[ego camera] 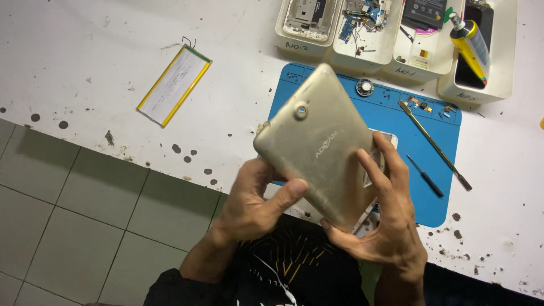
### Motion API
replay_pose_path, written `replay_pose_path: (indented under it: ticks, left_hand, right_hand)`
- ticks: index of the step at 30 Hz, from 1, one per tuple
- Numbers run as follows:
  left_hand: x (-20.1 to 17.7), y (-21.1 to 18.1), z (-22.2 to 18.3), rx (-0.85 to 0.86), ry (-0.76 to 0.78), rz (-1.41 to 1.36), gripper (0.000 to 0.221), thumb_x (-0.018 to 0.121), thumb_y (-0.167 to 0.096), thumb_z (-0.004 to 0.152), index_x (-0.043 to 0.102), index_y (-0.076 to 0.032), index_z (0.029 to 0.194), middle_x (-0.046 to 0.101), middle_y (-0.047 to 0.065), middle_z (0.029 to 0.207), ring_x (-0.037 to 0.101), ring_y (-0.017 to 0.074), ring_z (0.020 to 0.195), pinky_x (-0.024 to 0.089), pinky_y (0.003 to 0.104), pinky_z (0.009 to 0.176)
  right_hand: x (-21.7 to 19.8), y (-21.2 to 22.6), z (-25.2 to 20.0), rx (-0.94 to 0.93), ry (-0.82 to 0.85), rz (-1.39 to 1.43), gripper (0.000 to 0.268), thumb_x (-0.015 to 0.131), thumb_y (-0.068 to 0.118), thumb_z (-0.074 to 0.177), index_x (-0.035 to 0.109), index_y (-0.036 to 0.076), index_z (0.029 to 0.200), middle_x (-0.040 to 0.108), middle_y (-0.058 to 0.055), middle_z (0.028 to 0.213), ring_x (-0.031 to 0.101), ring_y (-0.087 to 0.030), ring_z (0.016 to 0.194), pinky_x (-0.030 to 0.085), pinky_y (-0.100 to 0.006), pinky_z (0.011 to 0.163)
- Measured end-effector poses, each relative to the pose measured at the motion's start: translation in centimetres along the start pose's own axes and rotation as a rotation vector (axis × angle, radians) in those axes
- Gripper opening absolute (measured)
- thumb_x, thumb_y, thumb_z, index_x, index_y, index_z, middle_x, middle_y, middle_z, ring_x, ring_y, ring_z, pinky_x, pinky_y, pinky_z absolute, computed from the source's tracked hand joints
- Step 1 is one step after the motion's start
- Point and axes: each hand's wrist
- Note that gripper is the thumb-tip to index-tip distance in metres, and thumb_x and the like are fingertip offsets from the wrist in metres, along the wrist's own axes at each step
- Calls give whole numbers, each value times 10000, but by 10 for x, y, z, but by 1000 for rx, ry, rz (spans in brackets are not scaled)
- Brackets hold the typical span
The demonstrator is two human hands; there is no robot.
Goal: Disassembling and inspecting the internal components of a tablet using repair tools
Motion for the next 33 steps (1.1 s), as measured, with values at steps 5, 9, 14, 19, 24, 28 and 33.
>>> replay_pose_path:
  ticks: [5,9,14,19,24,28,33]
  left_hand:
    - [-16,-12,10,138,-99,-17,126,673,-147,958,563,-91,930,506,-15,844,524,115,773,547,234,686]
    - [-20,-11,14,146,-91,31,70,689,-104,946,652,-50,968,606,5,838,594,131,794,605,266,751]
    - [-29,-14,19,113,-71,11,223,670,-149,974,701,8,1130,685,60,899,662,175,802,661,291,727]
    - [-41,-16,21,59,-47,-86,237,634,-184,1008,729,1,1121,772,145,1058,698,181,733,639,276,609]
    - [-44,-21,22,42,-80,-52,207,635,-182,997,738,-3,979,773,131,956,713,179,769,621,262,521]
    - [-40,-32,26,65,-69,-7,179,644,-98,968,658,-5,1120,744,149,1073,671,161,786,627,249,585]
    - [-40,-38,32,95,7,178,162,670,-76,966,709,-66,1123,768,94,1071,775,207,938,714,260,701]
  right_hand:
    - [-2,-10,-14,-34,1,-100,1155,906,403,712,264,73,1613,216,-293,1687,269,-496,1604,311,-643,1300]
    - [-3,-12,-16,-59,-38,-196,1138,895,431,746,250,97,1622,247,-334,1675,320,-520,1572,311,-640,1266]
    - [-3,-23,-25,-95,-73,-253,1104,897,388,749,261,90,1600,260,-343,1667,372,-545,1532,300,-637,1232]
    - [-4,-26,-29,-122,-94,-288,1098,907,371,750,264,100,1597,262,-333,1663,368,-540,1522,316,-669,1223]
    - [-4,-28,-30,-137,-125,-294,1073,908,345,777,267,95,1599,267,-312,1665,376,-521,1520,334,-665,1241]
    - [-4,-30,-30,-136,-125,-301,1038,882,344,792,270,88,1590,288,-350,1646,382,-529,1510,316,-671,1230]
    - [-13,-14,-23,-110,-154,-304,968,832,430,869,307,62,1595,315,-385,1641,404,-559,1486,338,-638,1226]
Point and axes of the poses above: each hand's wrist, its own z-axis towards the middle knuckle, its own x-axis out of the palm, y = z × x
